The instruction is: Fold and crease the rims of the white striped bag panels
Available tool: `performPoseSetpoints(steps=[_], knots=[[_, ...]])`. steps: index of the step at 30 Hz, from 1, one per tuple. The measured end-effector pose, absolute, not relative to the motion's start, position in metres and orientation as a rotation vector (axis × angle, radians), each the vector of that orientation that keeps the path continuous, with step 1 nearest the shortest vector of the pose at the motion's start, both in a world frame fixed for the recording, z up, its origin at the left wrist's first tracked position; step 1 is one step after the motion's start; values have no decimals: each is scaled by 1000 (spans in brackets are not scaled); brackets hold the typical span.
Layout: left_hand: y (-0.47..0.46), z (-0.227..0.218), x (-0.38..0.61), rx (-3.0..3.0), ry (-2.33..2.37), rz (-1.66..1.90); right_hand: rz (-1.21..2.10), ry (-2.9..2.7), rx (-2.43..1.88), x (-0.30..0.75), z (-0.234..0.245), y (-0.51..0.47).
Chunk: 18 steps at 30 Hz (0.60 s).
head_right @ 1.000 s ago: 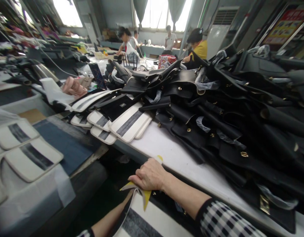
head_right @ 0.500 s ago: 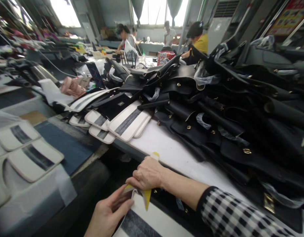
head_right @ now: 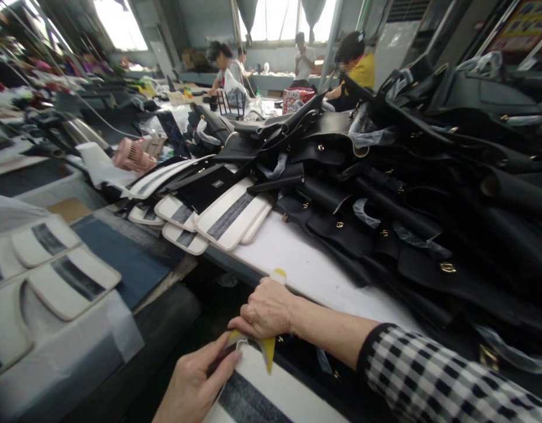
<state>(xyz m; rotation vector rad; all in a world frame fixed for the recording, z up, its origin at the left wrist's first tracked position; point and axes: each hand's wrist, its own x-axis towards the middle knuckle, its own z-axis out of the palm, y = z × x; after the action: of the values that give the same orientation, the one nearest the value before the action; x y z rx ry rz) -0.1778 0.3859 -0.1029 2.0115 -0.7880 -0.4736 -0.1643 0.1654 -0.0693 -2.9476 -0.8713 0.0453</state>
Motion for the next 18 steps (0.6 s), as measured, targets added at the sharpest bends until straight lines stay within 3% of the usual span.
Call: performPoseSetpoints(steps=[18], knots=[[384, -104, -181, 2073, -945, -322, 81, -841, -2966, -171, -66, 167]])
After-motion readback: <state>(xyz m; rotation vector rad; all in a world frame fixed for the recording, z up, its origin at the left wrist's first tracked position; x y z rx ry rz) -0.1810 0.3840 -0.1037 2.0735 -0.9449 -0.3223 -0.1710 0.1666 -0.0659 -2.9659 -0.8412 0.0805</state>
